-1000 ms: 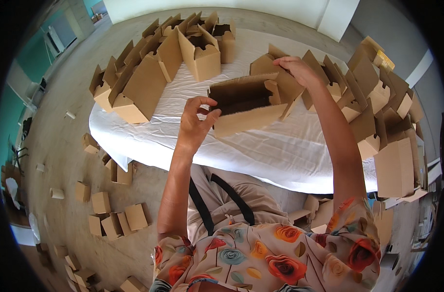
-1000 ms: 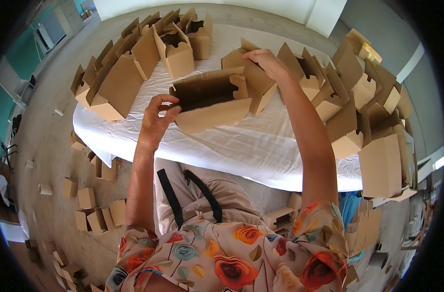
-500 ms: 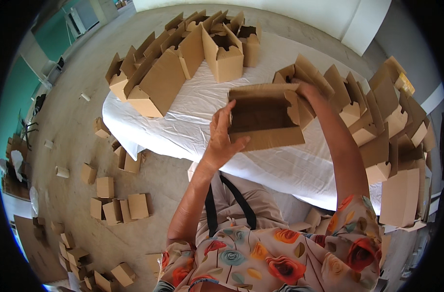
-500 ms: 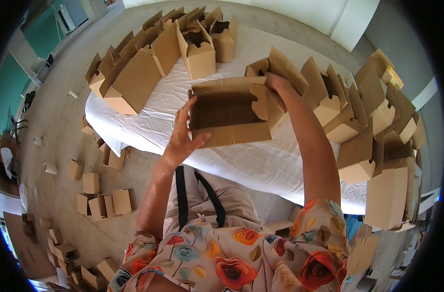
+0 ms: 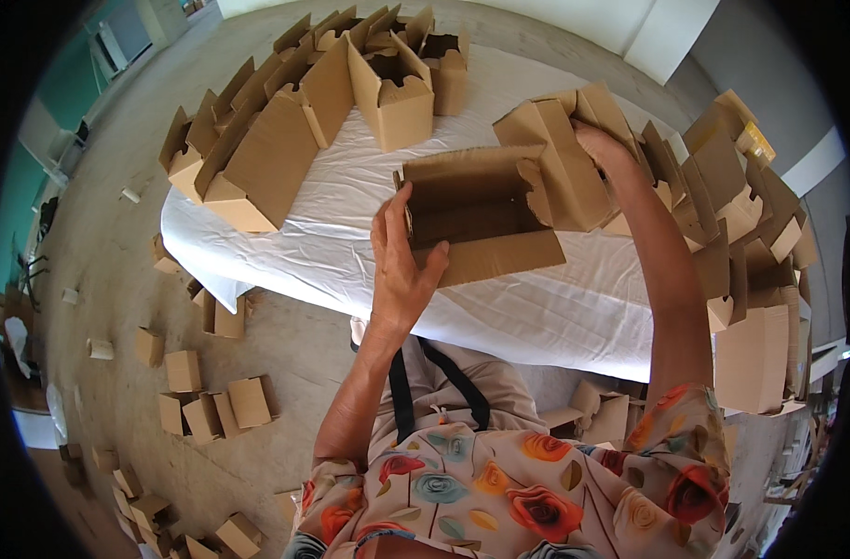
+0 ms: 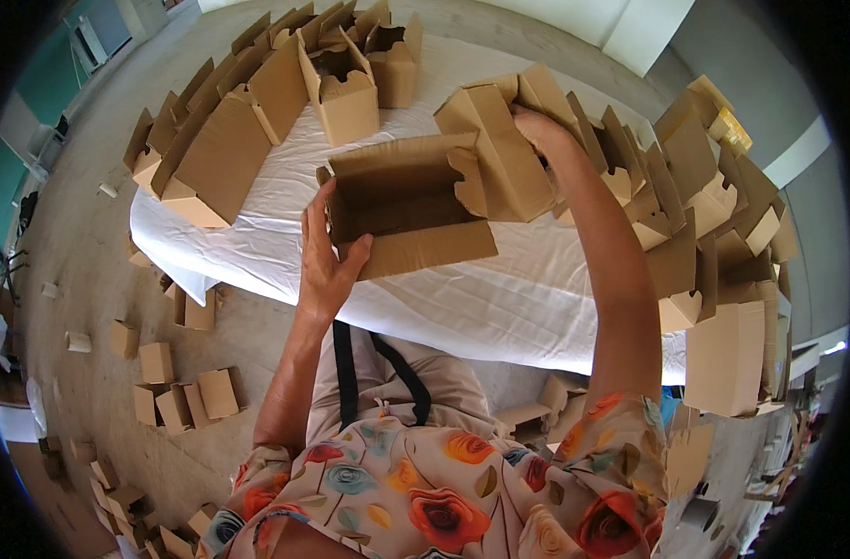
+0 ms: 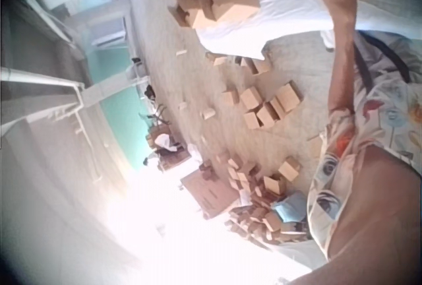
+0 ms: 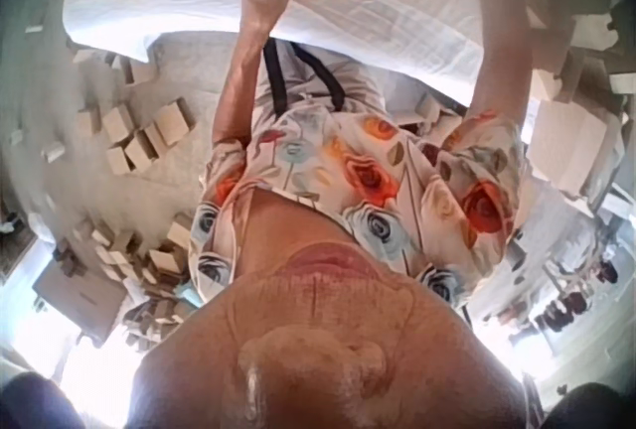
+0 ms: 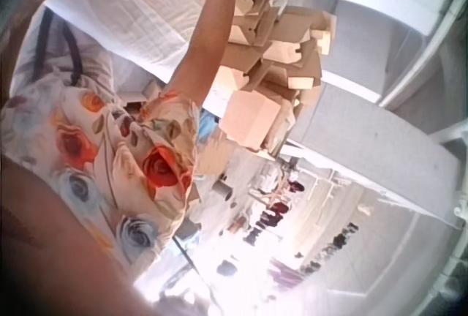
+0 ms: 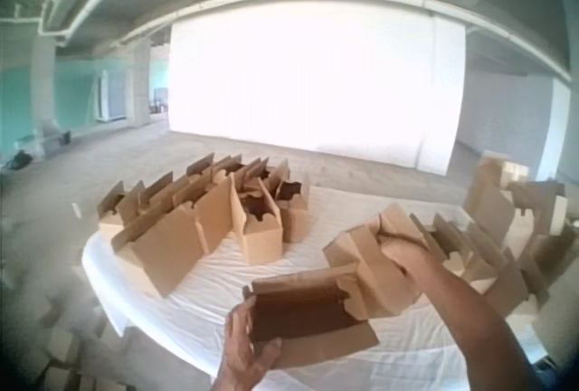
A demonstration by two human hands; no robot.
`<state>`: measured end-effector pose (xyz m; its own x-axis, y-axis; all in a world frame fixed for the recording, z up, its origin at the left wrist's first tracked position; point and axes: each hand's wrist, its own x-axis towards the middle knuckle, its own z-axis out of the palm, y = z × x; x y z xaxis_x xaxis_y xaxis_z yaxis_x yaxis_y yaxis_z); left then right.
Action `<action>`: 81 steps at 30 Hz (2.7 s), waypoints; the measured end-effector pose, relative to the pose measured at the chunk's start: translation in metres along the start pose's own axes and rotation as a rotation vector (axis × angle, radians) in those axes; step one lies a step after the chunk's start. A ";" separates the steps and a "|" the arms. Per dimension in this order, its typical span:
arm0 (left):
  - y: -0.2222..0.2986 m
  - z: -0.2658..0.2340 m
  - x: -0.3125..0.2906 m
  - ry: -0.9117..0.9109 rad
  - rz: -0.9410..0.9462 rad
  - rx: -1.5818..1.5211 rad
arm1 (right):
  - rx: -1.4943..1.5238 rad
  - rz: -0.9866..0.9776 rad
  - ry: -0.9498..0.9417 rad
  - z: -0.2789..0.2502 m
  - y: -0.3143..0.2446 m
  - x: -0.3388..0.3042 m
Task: The person places white bottles into cardboard boxes. They handle the bottles individually, placing them inside the boxes and then moving the filled boxes aside on a table.
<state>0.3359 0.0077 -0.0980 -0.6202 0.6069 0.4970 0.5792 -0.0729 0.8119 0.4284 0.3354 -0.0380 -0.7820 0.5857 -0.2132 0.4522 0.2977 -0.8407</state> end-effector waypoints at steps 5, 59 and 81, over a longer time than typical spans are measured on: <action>0.059 0.004 0.035 0.083 0.282 0.428 | -0.281 -0.150 -0.182 -0.014 0.017 0.007; 0.001 -0.009 0.002 0.170 -0.051 -0.337 | 0.097 -0.690 0.529 0.099 -0.018 -0.144; -0.033 0.022 0.002 0.149 0.055 -0.099 | 0.186 -0.471 0.363 0.101 0.044 -0.075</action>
<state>0.3270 0.0291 -0.1308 -0.6645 0.4768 0.5753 0.5640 -0.1851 0.8048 0.4631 0.2283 -0.1092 -0.6688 0.6520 0.3573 -0.0139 0.4695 -0.8828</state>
